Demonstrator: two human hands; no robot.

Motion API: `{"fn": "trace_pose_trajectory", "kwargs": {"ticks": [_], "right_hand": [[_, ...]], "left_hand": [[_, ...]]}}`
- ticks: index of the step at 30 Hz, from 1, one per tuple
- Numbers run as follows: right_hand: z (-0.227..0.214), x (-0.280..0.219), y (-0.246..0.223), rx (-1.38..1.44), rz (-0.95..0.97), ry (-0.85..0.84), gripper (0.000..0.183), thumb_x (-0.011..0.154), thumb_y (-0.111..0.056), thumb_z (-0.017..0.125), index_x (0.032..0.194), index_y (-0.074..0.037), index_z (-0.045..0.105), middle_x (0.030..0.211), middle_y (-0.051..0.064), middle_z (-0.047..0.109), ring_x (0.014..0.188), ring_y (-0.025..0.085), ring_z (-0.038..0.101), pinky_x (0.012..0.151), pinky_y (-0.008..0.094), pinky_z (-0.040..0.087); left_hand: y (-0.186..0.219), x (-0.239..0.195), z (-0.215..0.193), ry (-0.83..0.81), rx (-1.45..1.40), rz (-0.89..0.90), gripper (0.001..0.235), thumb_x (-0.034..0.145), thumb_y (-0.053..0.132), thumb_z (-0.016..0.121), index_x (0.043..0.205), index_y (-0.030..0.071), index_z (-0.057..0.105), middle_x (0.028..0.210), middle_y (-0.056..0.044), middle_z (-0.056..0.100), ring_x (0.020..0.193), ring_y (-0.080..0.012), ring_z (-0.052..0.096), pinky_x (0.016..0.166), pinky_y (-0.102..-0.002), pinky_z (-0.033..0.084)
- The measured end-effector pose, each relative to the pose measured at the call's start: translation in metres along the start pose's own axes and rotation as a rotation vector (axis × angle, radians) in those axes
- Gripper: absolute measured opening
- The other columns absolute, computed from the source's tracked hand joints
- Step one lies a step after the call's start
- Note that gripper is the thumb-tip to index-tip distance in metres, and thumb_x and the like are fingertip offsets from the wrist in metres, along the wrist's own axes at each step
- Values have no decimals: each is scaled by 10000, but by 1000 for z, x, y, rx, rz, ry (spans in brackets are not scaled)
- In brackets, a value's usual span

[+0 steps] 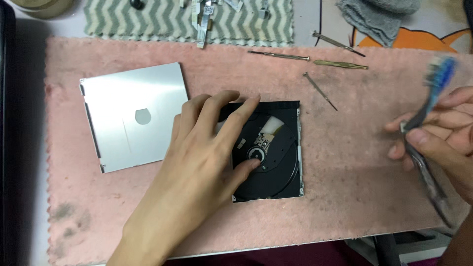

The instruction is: The person disassembles a laptop optical drive by first removing screws from the metal casing using a screwdriver. They then separate the casing to reveal the internal mechanism and use a toothbrush and a small metal tool to clean and manipulate the internal components.

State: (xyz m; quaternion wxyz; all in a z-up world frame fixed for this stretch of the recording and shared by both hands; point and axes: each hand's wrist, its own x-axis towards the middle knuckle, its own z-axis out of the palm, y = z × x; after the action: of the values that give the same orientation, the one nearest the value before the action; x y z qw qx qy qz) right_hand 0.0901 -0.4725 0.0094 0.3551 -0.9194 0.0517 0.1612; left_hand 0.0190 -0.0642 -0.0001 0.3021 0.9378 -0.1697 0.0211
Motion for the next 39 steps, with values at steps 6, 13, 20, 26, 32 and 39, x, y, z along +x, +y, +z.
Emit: {"fn": "trace_pose_trajectory", "kwargs": {"ticks": [6, 13, 20, 26, 32, 39], "right_hand": [[3, 38, 13, 248, -268, -268, 650, 1167, -447, 489, 1519, 69, 667, 886, 122, 715, 428, 153, 568, 241, 242, 300], [29, 56, 2, 608, -378, -183, 262, 1391, -295, 372, 1567, -149, 501, 1543, 319, 716, 803, 66, 782, 527, 25, 638], [47, 53, 7, 730, -411, -303, 500, 1171, -122, 553, 1668, -90, 509, 1437, 314, 714, 1082, 302, 814, 825, 322, 699], [70, 42, -17, 712, -601, -424, 181, 1215, -207, 514, 1334, -146, 636, 1172, 115, 782, 1025, 237, 841, 945, 372, 757], [90, 12, -51, 465, -445, -186, 187, 1140, -116, 594, 1298, -39, 530, 944, 196, 694, 815, 259, 726, 786, 363, 638], [81, 6, -65, 442, -174, -105, 496, 1066, 31, 575, 1549, 29, 464, 979, 308, 760, 681, 339, 675, 679, 415, 600]], "left_hand": [[-6, 6, 2, -15, -117, -32, 1058, 885, 299, 999, 1752, 91, 428, 1540, -130, 611, 1389, -392, 515, 1194, -554, 440], [-8, 9, 1, -41, -201, -90, 1092, 876, 293, 1027, 1740, 85, 393, 1488, -91, 663, 1379, -355, 527, 1142, -527, 436], [-10, 8, 1, -40, -318, -132, 913, 945, 278, 966, 1680, 115, 450, 1408, -77, 644, 1384, -341, 524, 1175, -494, 413], [-11, 6, 0, -35, -353, -112, 804, 1017, 280, 897, 1661, 103, 450, 1454, -66, 646, 1406, -344, 522, 1164, -515, 423], [-18, 5, 2, -24, -410, -123, 996, 956, 283, 965, 1732, 130, 361, 1555, -65, 690, 1428, -318, 552, 1171, -485, 426], [-30, 6, -8, -16, -320, -130, 1195, 951, 622, 880, 1826, 121, 238, 1585, -141, 609, 1389, -346, 534, 1206, -528, 422]]}}
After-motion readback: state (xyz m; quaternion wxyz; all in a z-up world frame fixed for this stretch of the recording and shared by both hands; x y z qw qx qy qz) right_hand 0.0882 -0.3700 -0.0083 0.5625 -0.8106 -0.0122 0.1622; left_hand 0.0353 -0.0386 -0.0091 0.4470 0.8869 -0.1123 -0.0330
